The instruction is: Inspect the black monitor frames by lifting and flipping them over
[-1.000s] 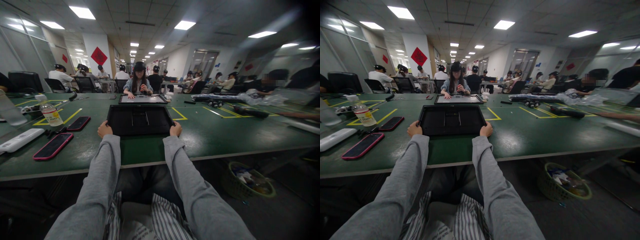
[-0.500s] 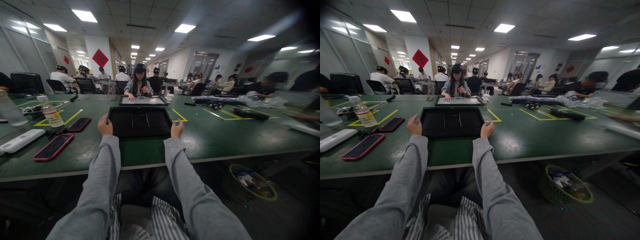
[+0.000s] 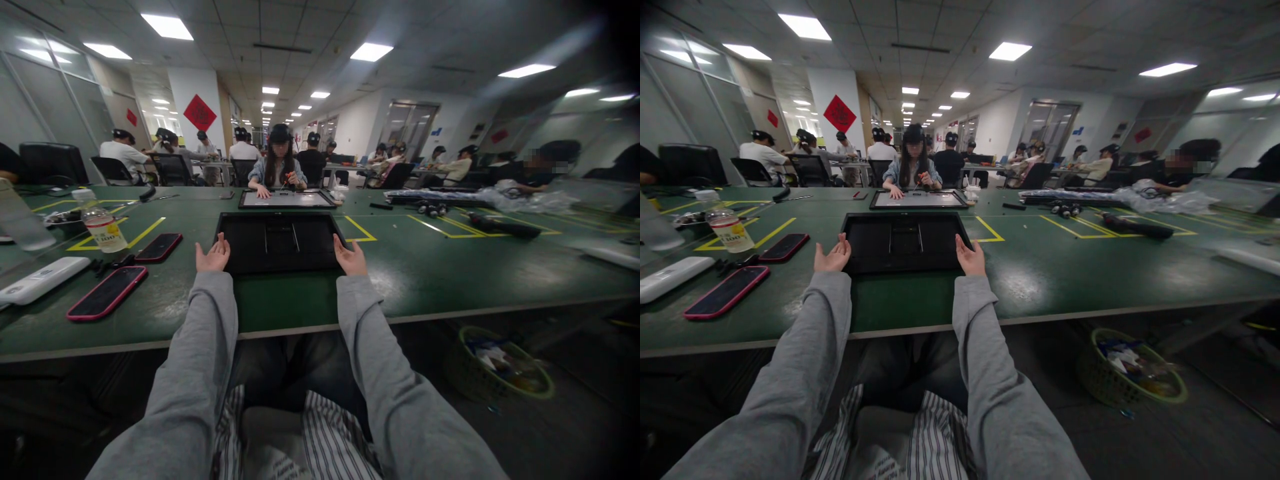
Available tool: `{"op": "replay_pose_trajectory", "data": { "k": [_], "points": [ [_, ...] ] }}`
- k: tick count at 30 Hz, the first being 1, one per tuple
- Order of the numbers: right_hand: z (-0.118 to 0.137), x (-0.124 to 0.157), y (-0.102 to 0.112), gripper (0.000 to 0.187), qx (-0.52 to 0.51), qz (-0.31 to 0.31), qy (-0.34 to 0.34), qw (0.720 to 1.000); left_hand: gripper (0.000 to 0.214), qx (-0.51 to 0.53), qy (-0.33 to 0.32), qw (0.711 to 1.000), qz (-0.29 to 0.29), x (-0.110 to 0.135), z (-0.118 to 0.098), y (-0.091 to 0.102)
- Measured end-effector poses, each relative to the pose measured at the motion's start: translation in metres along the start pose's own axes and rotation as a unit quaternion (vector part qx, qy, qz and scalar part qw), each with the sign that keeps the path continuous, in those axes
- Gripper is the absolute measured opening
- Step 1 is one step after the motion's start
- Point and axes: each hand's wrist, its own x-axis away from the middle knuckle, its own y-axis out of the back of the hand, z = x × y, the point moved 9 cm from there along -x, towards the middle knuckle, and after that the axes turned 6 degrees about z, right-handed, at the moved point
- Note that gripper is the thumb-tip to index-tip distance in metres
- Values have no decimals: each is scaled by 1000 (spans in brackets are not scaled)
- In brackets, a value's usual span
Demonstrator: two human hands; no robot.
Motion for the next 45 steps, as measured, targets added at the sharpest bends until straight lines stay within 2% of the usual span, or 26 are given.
{"op": "replay_pose_trajectory", "data": {
  "k": [2, 4, 8, 11, 18, 25, 27, 36, 45],
  "points": [
    [0, 0, 0, 45, -40, 9, 5, 999, 57, 20, 45, 999, 21, -1, 12, -3],
    [1, -1, 1, 42, -58, 8, 23, 998, 52, 38, 66, 997, 11, -3, 21, 0],
    [-1, -4, 8, 34, -31, -28, 54, 998, 35, 17, 29, 998, -54, -6, 24, 12],
    [-2, -6, 12, 30, -24, -50, 58, 997, 26, -27, 1, 997, -70, -5, 21, 14],
    [1, -5, 11, 27, -3, -46, 66, 997, 27, -47, -6, 998, -52, -4, 18, 10],
    [8, -5, 2, 39, -66, 0, 100, 993, 37, 152, -19, 988, -17, -4, 12, -5],
    [10, -6, 2, 40, -72, 4, 105, 992, 39, 179, -22, 983, -14, -2, 10, -8],
    [18, 2, -10, 39, -129, 70, 143, 979, 40, 177, -56, 981, 60, 4, -3, -25],
    [19, 6, -14, 37, -125, 67, 149, 979, 41, 175, -69, 980, 56, 3, -6, -22]
  ]
}}
